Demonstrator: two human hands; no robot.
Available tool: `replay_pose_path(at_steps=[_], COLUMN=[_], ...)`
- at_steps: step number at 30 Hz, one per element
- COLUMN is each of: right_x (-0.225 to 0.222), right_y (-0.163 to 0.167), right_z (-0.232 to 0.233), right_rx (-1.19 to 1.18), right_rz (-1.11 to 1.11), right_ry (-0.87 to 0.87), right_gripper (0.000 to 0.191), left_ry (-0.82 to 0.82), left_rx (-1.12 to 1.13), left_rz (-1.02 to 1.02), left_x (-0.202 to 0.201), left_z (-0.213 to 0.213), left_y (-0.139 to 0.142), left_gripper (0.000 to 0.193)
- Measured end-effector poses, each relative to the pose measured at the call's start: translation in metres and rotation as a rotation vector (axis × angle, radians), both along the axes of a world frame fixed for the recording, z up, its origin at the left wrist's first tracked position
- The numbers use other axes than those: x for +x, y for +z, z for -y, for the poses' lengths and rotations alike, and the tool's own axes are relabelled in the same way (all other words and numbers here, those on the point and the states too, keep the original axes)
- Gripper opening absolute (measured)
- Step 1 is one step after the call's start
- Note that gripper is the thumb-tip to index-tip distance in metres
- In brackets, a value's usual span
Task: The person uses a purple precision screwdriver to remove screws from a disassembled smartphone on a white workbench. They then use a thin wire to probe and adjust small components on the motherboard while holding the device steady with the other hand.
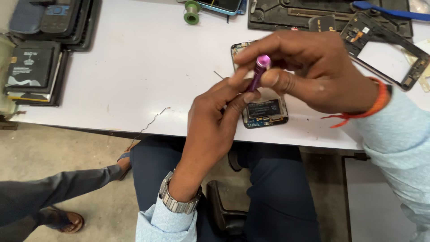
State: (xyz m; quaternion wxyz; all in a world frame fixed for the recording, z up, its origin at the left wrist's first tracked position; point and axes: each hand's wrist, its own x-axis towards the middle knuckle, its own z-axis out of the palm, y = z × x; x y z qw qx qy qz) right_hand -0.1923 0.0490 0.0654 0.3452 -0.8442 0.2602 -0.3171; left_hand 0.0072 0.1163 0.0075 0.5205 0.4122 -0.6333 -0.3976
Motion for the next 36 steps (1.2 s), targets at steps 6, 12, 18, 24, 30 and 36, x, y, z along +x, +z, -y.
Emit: replay_pose_path(at_steps=[6, 12, 18, 24, 30, 36], right_x=[0.003, 0.003, 0.000, 0.006, -0.001, 0.000], right_y=[-0.007, -0.005, -0.003, -0.012, 0.011, -0.006], right_z=[0.000, -0.002, -0.002, -0.003, -0.002, 0.001], right_rx=[-0.007, -0.100, 0.146, -0.051, 0.052, 0.131], right_rz=[0.112, 0.047, -0.029, 0.019, -0.077, -0.036], right_ry=[0.036, 0.092, 0.011, -0.008, 0.156, 0.134], right_gripper=[0.021, 0.030, 0.023, 0.017, 0.031, 0.026], left_ry=[0.036, 0.073, 0.024, 0.078, 0.114, 0.088], left_rx=[0.073, -0.088, -0.046, 0.055, 0.034, -0.007], left_rz=[0.068, 0.083, 0.050, -0.009, 0.055, 0.061], left_x=[-0.001, -0.004, 0.000, -0.002, -0.007, -0.003], left_z=[0.001, -0.003, -0.001, -0.001, -0.004, -0.004], left_y=[0.001, 0.000, -0.001, -0.005, -0.004, -0.008], left_gripper=[0.025, 0.019, 0.017, 0.016, 0.017, 0.017])
